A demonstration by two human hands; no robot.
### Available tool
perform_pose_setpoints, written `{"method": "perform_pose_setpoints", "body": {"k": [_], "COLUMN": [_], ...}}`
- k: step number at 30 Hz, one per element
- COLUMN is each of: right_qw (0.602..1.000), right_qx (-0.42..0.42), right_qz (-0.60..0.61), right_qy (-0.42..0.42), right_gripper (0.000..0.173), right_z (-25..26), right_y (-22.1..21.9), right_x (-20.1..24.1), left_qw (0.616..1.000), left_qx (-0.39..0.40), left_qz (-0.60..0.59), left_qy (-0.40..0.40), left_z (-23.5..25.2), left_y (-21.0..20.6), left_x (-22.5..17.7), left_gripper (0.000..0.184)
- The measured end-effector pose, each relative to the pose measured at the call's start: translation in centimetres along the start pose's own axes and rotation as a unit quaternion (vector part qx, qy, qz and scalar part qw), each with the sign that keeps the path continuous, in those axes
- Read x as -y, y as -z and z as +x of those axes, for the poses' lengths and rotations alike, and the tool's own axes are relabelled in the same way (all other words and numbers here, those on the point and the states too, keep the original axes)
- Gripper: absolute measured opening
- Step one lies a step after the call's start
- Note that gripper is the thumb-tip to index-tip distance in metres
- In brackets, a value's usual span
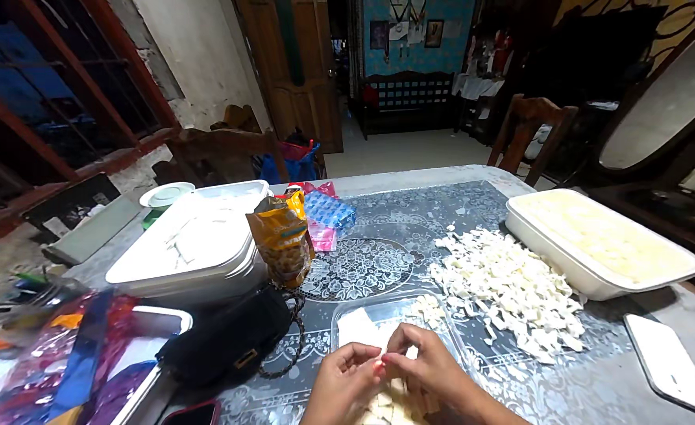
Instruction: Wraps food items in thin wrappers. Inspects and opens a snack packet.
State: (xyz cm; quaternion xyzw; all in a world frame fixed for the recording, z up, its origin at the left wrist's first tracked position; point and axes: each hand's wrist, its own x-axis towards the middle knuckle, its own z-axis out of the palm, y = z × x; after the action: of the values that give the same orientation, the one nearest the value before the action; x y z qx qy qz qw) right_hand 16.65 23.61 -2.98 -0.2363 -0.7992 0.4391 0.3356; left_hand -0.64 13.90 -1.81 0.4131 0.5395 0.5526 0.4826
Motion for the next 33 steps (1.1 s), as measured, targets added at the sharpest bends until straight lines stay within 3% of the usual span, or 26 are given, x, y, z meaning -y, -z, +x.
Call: {"method": "perform_pose_setpoints", "body": {"k": [2,4,7,11,14,17,20,22,24,27,30,33], "right_qw": [0.997,0.993,0.992,0.992,0.995,0.995,1.0,0.993,0.966,0.886,0.834,0.798], "right_qx": [0.025,0.051,0.035,0.069,0.095,0.019,0.018,0.044,0.032,-0.062,-0.182,-0.255], "right_qz": [0.033,0.026,-0.043,-0.1,0.017,0.1,0.0,-0.085,-0.175,-0.329,-0.438,-0.522], "right_qy": [-0.066,-0.103,-0.115,-0.037,0.034,0.019,0.001,0.064,0.187,0.322,0.283,0.159], "right_gripper": [0.017,0.024,0.02,0.02,0.016,0.015,0.019,0.017,0.013,0.015,0.017,0.011], "right_z": [0.1,0.4,0.5,-0.1,-0.4,-0.1,0.1,-0.1,-0.3,-0.2,0.4,1.5], "right_y": [0.3,1.0,1.4,0.2,-0.4,-0.3,0.4,0.0,-1.0,-1.6,0.4,4.0], "right_x": [0.5,0.6,0.5,0.8,0.4,-0.1,-0.2,0.0,-0.5,-1.1,-1.2,-1.1], "left_qw": [0.991,0.983,0.996,0.997,0.992,0.997,0.995,0.995,0.994,0.955,0.874,0.834], "left_qx": [-0.027,-0.047,-0.022,-0.038,-0.08,-0.012,0.019,-0.014,-0.051,-0.039,0.045,0.099], "left_qz": [0.107,0.152,0.067,-0.055,-0.085,-0.051,-0.043,-0.032,0.027,0.265,0.461,0.533], "left_qy": [-0.069,-0.09,-0.057,-0.047,-0.054,-0.062,-0.087,-0.09,-0.087,-0.129,-0.146,-0.101], "left_z": [-0.2,-0.2,0.0,0.3,0.5,0.3,0.2,0.4,0.5,0.1,-0.9,-1.5], "left_y": [-0.2,-0.2,0.2,0.1,-0.3,0.0,0.4,0.5,0.6,0.6,0.1,-0.8], "left_x": [0.6,0.9,0.6,0.6,1.1,1.1,0.9,0.9,0.8,0.8,0.9,0.9], "left_gripper": [0.016,0.01,0.01,0.025,0.025,0.021,0.019,0.017,0.011,0.013,0.027,0.025]}}
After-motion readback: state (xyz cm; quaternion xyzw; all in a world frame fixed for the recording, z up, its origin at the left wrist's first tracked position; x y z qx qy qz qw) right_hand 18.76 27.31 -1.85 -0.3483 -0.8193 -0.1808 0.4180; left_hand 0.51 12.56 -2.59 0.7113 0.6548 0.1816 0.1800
